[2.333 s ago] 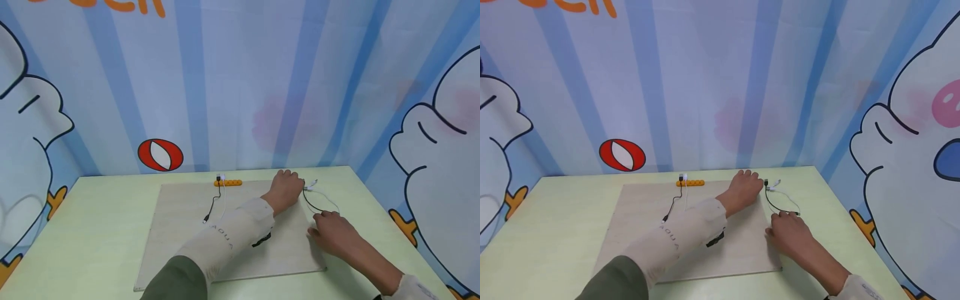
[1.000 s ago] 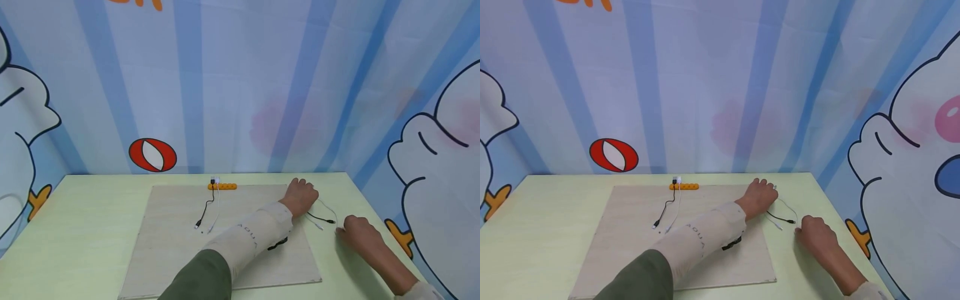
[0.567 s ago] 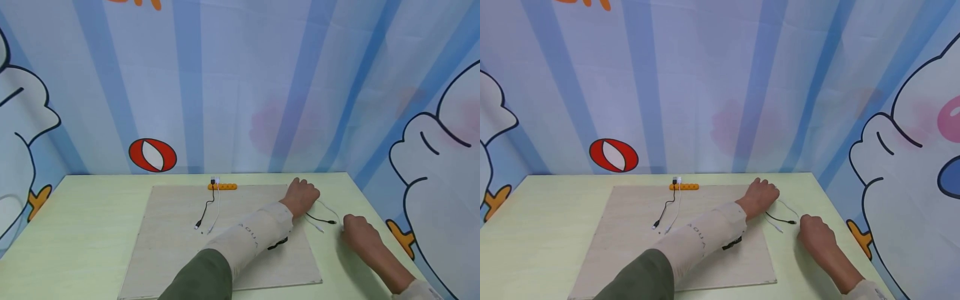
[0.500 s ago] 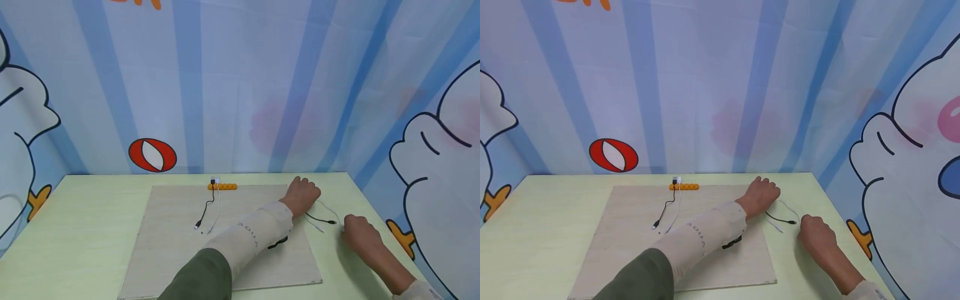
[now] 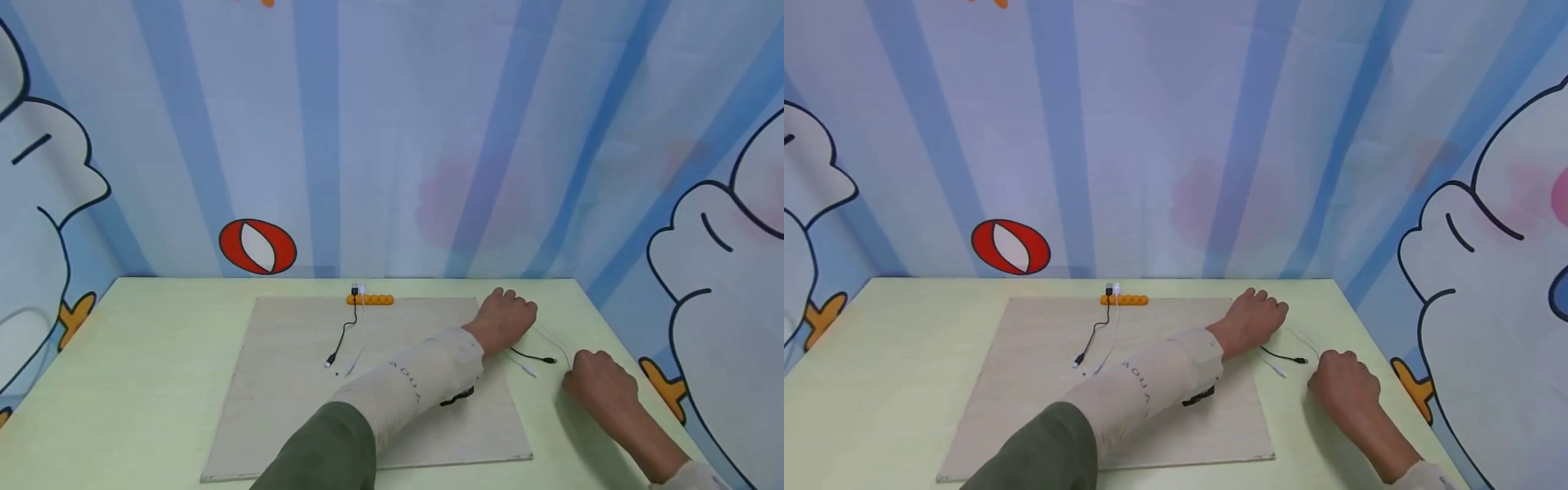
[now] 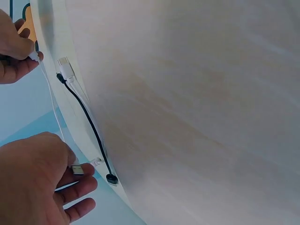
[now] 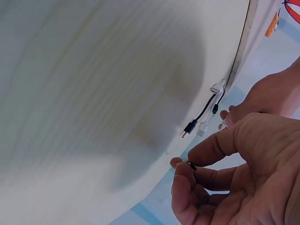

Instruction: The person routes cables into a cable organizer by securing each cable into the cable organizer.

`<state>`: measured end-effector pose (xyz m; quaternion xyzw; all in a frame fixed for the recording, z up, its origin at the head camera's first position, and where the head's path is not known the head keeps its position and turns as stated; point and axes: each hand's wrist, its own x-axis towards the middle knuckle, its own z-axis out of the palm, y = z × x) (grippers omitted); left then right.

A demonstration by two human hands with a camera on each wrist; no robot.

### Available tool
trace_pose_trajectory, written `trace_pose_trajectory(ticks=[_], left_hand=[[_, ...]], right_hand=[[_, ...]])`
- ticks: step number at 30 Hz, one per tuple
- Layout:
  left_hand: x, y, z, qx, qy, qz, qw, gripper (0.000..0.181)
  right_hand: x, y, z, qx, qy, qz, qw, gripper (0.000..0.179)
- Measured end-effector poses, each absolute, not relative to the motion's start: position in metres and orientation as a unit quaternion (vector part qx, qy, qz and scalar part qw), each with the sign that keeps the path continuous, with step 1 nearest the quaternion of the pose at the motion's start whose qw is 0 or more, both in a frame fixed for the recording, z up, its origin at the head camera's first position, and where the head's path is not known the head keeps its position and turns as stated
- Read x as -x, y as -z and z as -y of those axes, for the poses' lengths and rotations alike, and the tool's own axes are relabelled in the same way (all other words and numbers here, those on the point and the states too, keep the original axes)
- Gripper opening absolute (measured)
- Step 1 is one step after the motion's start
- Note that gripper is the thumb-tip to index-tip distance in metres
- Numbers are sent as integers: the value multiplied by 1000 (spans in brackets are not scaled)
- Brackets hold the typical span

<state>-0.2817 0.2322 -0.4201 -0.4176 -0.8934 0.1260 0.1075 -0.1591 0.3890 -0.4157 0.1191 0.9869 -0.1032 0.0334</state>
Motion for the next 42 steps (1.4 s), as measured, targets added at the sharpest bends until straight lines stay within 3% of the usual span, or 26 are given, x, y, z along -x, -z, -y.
trace_pose_trajectory(ticks=[11,15,22,28,34,36,42], left_hand=[[284,418,-214,434,-117,885,122,30],[287,417,-208,447,-84,885,103,29],[300,415,-193,440,-11,895,64,24],[308,404,-173,416,73,906,26,20],[309,397,-159,379,95,921,10,18],[318,402,-159,366,98,925,3,17],[386,468,-180,331,105,938,7,13]], right_hand=[[162,416,-386,-84,116,-990,1,28],[162,416,-385,-64,103,-993,-13,23],[163,411,-370,-40,81,-996,19,12],[162,407,-346,15,81,-997,-3,28],[157,407,-320,52,69,-996,-22,20],[155,406,-311,62,66,-996,-22,16],[154,405,-287,101,46,-993,-30,13]])
